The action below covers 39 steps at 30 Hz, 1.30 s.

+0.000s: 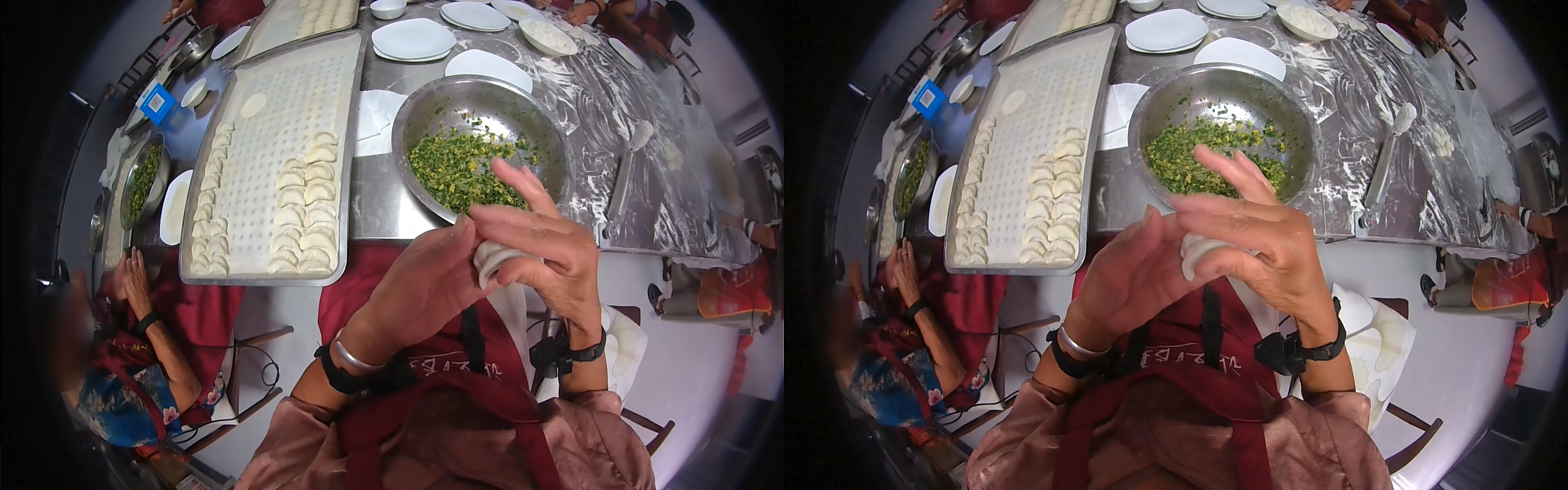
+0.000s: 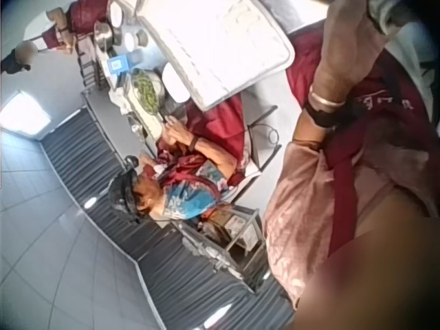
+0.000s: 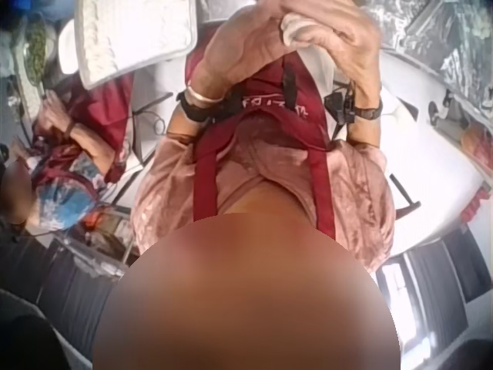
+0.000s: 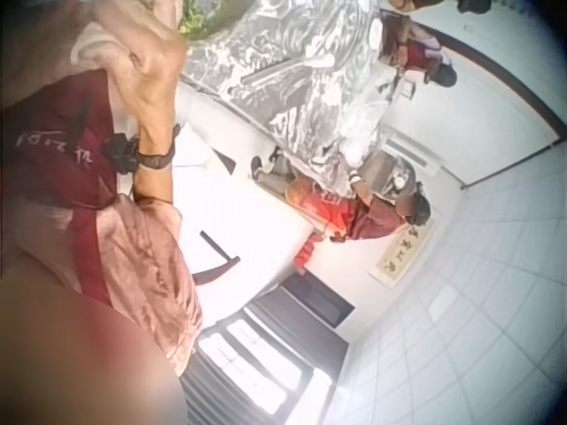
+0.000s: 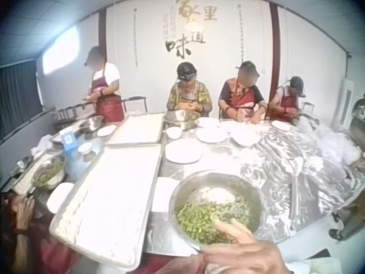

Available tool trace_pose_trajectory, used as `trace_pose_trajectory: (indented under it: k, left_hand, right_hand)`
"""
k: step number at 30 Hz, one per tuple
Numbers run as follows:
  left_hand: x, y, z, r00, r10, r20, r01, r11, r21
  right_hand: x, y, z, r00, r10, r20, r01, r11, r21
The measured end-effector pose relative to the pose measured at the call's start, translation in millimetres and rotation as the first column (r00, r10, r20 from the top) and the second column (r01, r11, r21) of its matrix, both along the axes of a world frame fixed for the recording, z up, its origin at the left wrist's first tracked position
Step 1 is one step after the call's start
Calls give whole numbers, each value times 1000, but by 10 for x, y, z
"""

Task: The person prepares dumplings at a large stainless steel table with several other people. They use a small spoon to place green filling onto a circular dough wrapper held in their hand, then fold and crimp the edges to seal it before placing the finished dumpling onto a large metal tray.

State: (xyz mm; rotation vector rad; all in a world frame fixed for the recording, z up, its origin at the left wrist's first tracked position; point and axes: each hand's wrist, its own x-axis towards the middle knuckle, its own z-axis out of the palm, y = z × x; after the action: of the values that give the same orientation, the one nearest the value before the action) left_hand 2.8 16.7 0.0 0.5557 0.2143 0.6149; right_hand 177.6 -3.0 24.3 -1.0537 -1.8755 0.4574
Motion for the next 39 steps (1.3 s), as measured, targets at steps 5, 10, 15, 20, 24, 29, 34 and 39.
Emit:
trace_pose_trajectory:
  k: [5,10,15,20,24,29,34,39]
  left_hand:
    - [-21,8,4,974,136,-179,-73,945,318]
    - [63,-47,58,921,304,-242,-184,890,418]
    - [41,-65,1,876,396,-277,-206,825,527]
    - [27,-75,-37,839,438,-322,-220,816,535]
    - [57,-103,-33,830,487,-272,-301,801,518]
    - [-24,-59,2,810,446,-381,-114,757,643]
    - [15,-79,-12,820,468,-329,-190,765,615]
    - [10,-64,2,839,462,-287,-216,767,604]
  right_hand:
    - [-9,-9,-75,999,-6,-44,9,998,64]
    - [-234,-37,-147,893,-232,-384,251,968,-2]
    - [-191,-28,-181,953,-183,-241,212,972,101]
    - [-236,-12,-191,945,-229,-233,259,960,109]
    - [-257,-18,-131,944,-235,-230,261,961,87]
    - [-201,-26,-152,969,-173,-179,196,973,123]
    - [-220,1,-151,973,-199,-114,216,960,175]
    - [-248,-5,-142,968,-180,-172,208,966,156]
